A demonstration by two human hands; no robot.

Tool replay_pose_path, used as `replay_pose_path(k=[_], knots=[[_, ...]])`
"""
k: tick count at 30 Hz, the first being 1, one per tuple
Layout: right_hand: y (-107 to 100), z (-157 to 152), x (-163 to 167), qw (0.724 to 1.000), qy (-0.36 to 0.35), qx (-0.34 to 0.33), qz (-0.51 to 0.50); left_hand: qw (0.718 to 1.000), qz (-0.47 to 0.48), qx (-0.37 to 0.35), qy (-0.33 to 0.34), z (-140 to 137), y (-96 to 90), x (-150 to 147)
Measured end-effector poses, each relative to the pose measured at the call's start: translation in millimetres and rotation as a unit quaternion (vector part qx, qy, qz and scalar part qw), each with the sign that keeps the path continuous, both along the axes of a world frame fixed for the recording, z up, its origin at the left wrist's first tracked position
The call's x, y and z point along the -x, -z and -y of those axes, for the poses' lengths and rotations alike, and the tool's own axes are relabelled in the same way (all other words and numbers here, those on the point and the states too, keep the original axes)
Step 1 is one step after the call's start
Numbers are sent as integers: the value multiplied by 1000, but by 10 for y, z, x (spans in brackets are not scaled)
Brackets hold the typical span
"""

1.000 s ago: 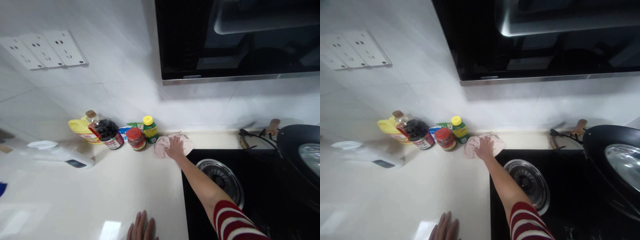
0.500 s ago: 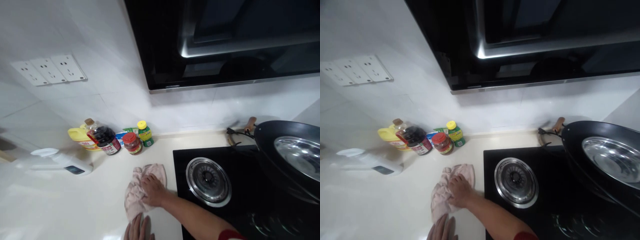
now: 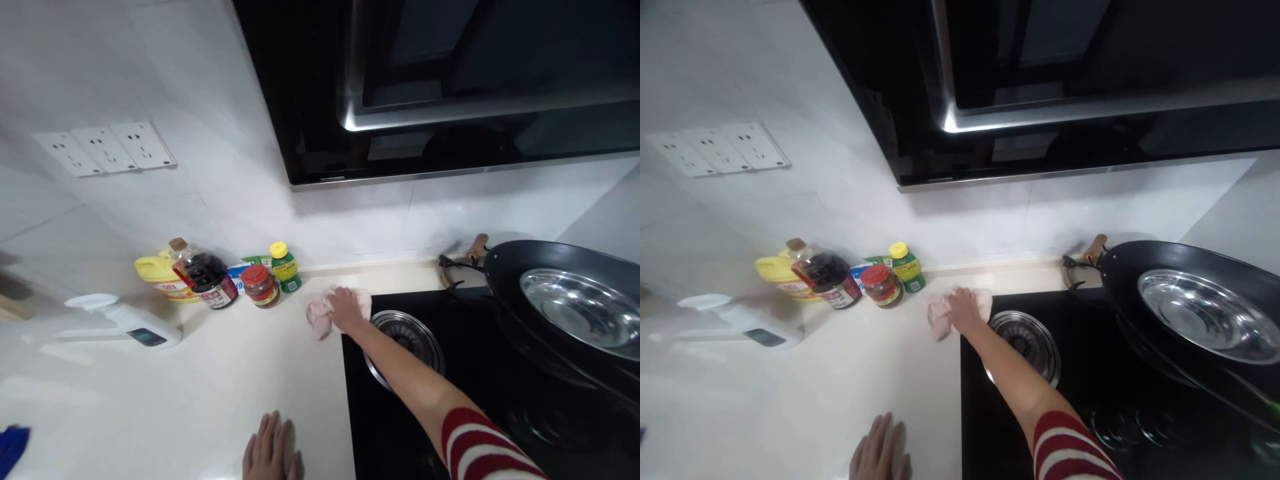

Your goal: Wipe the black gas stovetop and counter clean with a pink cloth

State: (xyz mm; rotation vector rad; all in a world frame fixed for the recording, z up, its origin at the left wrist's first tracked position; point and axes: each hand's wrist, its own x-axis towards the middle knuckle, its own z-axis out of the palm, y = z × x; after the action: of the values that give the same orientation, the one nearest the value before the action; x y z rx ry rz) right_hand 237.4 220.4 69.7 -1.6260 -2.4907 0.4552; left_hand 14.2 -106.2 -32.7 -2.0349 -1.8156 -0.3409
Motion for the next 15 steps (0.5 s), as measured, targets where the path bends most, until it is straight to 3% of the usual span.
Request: replay_pose_path(k=[3, 6, 11, 15], knots=[[38, -31, -170, 997, 73, 30, 13, 1000, 3, -1, 12, -2, -51, 27], [134, 253, -132, 994, 101, 46, 7, 1000, 7, -6, 20, -9, -82, 33], [377, 1186, -17, 997, 28, 11, -67, 1000, 5, -6, 21, -37, -92, 40], [503, 2072, -255, 989, -29, -4, -143, 999, 30, -5, 22, -65, -36, 85]])
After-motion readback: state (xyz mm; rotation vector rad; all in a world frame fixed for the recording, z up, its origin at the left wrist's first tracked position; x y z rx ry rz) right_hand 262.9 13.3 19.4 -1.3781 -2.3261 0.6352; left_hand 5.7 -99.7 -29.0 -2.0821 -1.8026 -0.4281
